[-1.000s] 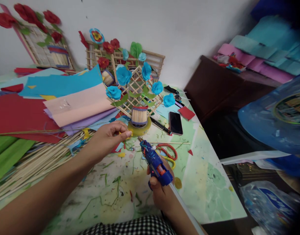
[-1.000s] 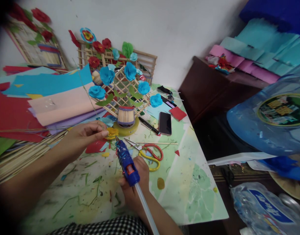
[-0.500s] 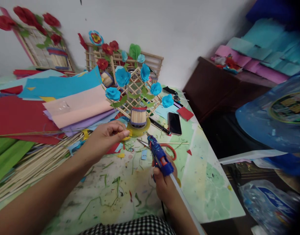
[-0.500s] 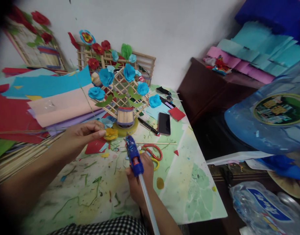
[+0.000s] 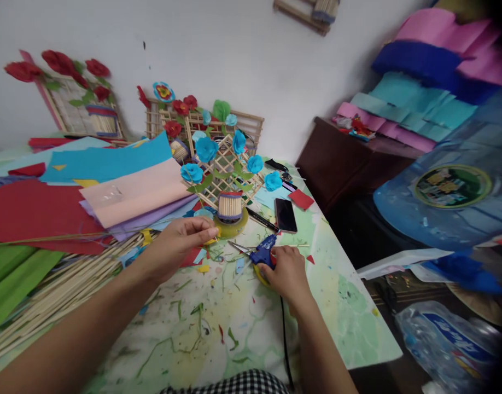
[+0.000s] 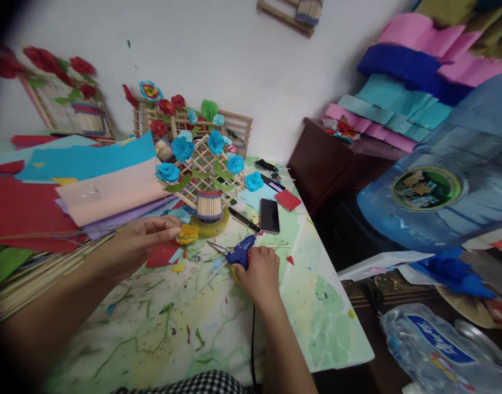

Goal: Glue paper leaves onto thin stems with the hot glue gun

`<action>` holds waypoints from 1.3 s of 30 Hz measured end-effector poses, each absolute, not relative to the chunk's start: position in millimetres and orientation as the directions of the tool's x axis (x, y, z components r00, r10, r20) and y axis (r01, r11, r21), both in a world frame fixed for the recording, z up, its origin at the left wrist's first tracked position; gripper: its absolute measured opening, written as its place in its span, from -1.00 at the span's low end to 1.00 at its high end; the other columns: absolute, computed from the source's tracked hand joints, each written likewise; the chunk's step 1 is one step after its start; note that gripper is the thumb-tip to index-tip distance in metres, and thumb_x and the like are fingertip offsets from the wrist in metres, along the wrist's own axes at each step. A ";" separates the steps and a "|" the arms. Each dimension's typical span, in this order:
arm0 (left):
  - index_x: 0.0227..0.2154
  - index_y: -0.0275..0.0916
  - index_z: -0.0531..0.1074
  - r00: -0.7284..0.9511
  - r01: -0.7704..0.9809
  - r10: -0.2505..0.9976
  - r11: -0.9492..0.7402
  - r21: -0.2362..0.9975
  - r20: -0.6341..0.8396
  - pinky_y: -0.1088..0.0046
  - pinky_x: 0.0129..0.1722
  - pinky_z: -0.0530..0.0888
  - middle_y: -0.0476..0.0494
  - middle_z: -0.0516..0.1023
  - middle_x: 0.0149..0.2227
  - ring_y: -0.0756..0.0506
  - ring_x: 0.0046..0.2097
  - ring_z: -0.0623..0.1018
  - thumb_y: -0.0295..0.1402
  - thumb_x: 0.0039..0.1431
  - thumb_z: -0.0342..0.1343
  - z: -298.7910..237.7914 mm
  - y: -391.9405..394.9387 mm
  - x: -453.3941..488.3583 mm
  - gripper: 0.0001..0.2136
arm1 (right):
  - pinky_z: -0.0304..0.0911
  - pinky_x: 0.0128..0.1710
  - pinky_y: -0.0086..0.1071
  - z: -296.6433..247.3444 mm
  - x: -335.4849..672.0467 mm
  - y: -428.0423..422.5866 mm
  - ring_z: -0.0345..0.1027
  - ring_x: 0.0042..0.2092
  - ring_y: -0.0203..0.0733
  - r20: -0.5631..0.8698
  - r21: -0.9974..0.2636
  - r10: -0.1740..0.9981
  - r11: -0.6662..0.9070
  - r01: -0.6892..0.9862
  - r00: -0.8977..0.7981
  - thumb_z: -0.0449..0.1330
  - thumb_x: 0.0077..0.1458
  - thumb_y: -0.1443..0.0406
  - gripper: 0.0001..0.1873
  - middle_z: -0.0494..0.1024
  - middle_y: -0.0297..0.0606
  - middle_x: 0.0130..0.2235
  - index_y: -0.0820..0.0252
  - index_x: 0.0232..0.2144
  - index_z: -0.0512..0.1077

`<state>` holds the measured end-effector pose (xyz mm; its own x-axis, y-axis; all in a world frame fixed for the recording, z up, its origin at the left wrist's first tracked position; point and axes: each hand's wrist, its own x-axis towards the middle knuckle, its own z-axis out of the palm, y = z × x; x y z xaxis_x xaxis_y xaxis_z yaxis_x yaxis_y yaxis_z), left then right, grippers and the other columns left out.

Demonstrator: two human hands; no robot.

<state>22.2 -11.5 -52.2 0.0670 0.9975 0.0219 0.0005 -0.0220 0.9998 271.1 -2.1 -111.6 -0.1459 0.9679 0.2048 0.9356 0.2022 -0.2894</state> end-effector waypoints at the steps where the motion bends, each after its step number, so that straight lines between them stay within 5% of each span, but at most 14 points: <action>1: -0.63 -0.24 0.42 0.070 0.007 0.997 -0.028 1.000 0.028 0.40 -0.38 0.37 -0.07 0.41 -0.42 -0.05 -0.36 0.42 -0.21 0.01 0.21 -52.3 -12.0 21.8 -0.76 | 0.08 -0.18 -0.15 -103.0 270.9 -2.0 0.27 -0.15 0.10 0.223 -0.308 0.959 0.239 0.921 -0.174 0.28 -0.03 0.15 -0.72 0.49 -0.03 -0.28 0.24 -0.33 0.49; 8: -0.59 -0.23 0.44 0.080 0.040 0.995 -0.061 0.997 0.058 0.40 -0.34 0.36 -0.06 0.38 -0.39 -0.05 -0.33 0.40 -0.20 0.05 0.20 -54.5 -13.3 19.3 -0.77 | 0.09 -0.09 -0.23 -35.8 236.9 1.4 0.28 -0.16 -0.13 0.358 -0.553 0.837 0.547 0.628 -0.414 0.11 0.16 0.32 -0.81 0.50 -0.23 -0.27 0.14 -0.31 0.54; 17: -0.59 -0.23 0.41 0.041 0.090 0.994 -0.100 0.991 0.097 0.40 -0.31 0.36 -0.04 0.34 -0.43 -0.06 -0.33 0.39 -0.18 0.06 0.18 -55.3 -10.5 15.6 -0.75 | 0.15 -0.09 -0.24 -39.5 209.7 19.8 0.33 -0.20 -0.16 0.348 -0.737 0.825 0.535 0.413 -0.446 0.13 0.13 0.36 -0.87 0.51 -0.24 -0.32 0.22 -0.40 0.48; 39: -0.62 -0.22 0.40 0.033 0.146 0.991 -0.134 0.980 0.130 0.42 -0.38 0.36 -0.06 0.34 -0.46 -0.05 -0.37 0.36 -0.19 0.05 0.18 -57.2 -7.1 16.8 -0.74 | 0.14 -0.17 -0.28 -34.4 204.6 11.6 0.30 -0.26 -0.18 0.363 -0.761 0.843 0.515 0.396 -0.398 0.13 0.08 0.38 -0.84 0.48 -0.30 -0.40 0.20 -0.52 0.43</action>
